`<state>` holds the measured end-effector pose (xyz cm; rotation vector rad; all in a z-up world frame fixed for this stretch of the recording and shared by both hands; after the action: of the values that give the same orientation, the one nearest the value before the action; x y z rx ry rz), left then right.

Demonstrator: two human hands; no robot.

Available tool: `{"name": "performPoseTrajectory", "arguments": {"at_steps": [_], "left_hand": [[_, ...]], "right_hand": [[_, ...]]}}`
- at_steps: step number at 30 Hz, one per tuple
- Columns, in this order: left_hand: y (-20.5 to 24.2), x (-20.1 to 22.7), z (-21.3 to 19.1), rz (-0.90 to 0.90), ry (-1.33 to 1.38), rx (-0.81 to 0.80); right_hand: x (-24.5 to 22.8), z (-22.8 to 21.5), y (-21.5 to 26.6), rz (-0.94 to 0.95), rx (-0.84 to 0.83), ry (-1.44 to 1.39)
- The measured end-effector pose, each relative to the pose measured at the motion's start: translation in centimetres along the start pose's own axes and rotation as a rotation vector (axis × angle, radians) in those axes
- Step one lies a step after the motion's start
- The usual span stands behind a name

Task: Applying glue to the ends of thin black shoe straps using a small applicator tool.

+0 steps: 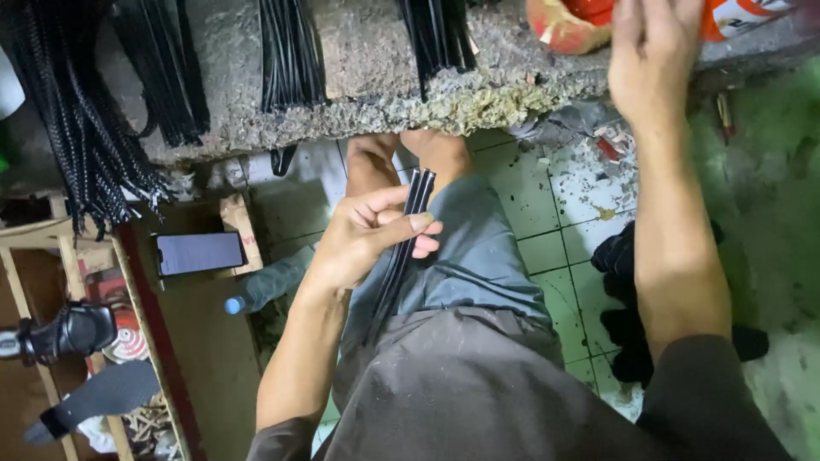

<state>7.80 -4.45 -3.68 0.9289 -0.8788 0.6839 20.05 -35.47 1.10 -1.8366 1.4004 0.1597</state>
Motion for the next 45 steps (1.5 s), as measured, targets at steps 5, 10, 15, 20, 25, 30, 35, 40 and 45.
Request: {"name": "performPoseTrajectory", "arguments": {"at_steps": [5, 10, 15, 20, 25, 30, 35, 40, 45], "left_hand": [[0.3, -1.2, -0.2, -0.057, 0.013, -0.010], [0.1, -2.6, 0.1, -0.087, 0.100, -0.006], [0.3, -2.0, 0.8, -0.073, 0.057, 0.023], [1.4, -2.7, 0.1, -0.066, 0.068, 0.051], [1.2, -3.6, 0.0, -0.055, 0.081, 0.021], [1.3, -3.0, 0.6, 0.052, -0.018, -0.033], [2.5, -2.3, 0.6, 0.080, 0.007, -0.056], [3.4, -2.3, 0.5, 0.069, 0.046, -0.043], [4.7, -1.4, 1.0, 0.094, -0.035, -0.017]], "right_hand": [[-3.9, -1.4, 2.6, -0.217, 0.070, 0.029], [-12.9, 1.1, 7.0, -0.336, -0.032, -0.242], [-17.7, 4.7, 9.2, -0.506, -0.107, -0.334], [-19.7, 4.3, 10.0, -0.586, -0.113, -0.264], [-20.2, 3.4, 10.3, -0.621, -0.070, -0.194], [-20.0, 3.7, 9.3, -0.613, -0.068, -0.157], [-20.7, 3.5, 11.7, -0.654, -0.052, -0.179], [-21.0, 2.9, 12.8, -0.687, -0.057, -0.139], [-22.6, 3.7, 12.5, -0.710, -0.060, -0.149]]}}
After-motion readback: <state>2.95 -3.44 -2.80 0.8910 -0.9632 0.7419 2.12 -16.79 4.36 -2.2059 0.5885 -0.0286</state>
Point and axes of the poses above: each hand's wrist, its own y-axis away from the middle knuckle, its own z-axis out of the palm, x = y × z, the point moved 10 cm from there along -y, towards the middle knuckle, and after that the axes turned 8 degrees about -y, right-handed, at the moved point
